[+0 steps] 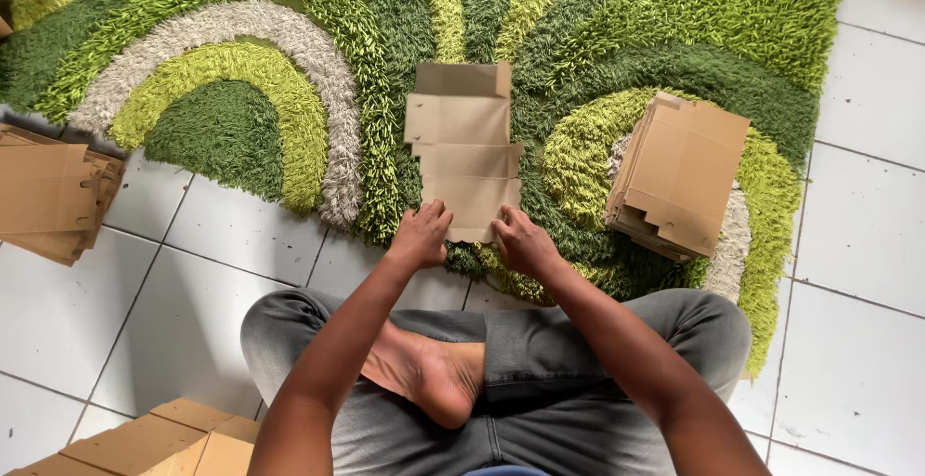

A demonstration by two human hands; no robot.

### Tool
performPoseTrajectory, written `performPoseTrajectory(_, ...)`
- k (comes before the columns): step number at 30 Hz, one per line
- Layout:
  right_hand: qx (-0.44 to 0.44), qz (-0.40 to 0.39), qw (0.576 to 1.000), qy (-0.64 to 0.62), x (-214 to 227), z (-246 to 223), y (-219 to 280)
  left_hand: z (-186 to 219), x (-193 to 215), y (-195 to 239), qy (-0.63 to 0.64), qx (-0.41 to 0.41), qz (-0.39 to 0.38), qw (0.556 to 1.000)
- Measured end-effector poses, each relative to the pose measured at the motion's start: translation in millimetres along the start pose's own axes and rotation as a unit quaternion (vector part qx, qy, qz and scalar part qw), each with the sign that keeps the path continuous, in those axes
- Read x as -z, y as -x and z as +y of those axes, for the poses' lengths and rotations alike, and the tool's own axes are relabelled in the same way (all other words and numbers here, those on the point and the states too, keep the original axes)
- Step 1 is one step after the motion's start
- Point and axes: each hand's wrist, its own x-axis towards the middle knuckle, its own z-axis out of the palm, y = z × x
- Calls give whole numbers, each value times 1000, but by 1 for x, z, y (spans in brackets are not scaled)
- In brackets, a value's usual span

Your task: The person sits on the floor and assembles flat cardboard pieces into small boxes by folding the sides and tucking in the flaps. They handle multiple cardboard pieces, folding them into shape and stacking the finished boxes.

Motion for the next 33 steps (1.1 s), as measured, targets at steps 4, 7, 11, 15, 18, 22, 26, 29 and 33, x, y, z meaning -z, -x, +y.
performPoseTrajectory(4,37,-4,999,-3,13,5,-5,-3,-8,-4,-3,-9,2,1000)
performPoseTrajectory(7,54,-20,998,40,25,2,-3,-4,-16,-4,6,-49,16,999)
performPoseTrajectory(11,72,-31,993,91,34,-3,-5,-5,-32,-9,-1,-105,9,994)
performPoseTrajectory(15,124,77,981,127,3,8,-7,3,-27,-10,16,-125,13,992)
performPoseTrajectory(18,134,103,979,116,-22,20,-14,7,-27,-12,-42,-136,32,989)
performPoseTrajectory(22,151,123,981,25,-31,14,-19,12,-39,-14,-64,-134,40,988)
performPoseTrajectory(26,88,132,986,-41,-23,15,-23,15,-44,-21,-40,-100,73,992)
performPoseTrajectory(29,41,120,987,-96,-17,11,-24,5,-59,-26,-45,-100,121,987)
performPoseTrajectory(33,-25,125,985,-120,-28,11,-26,-5,-76,-31,-111,-129,224,960)
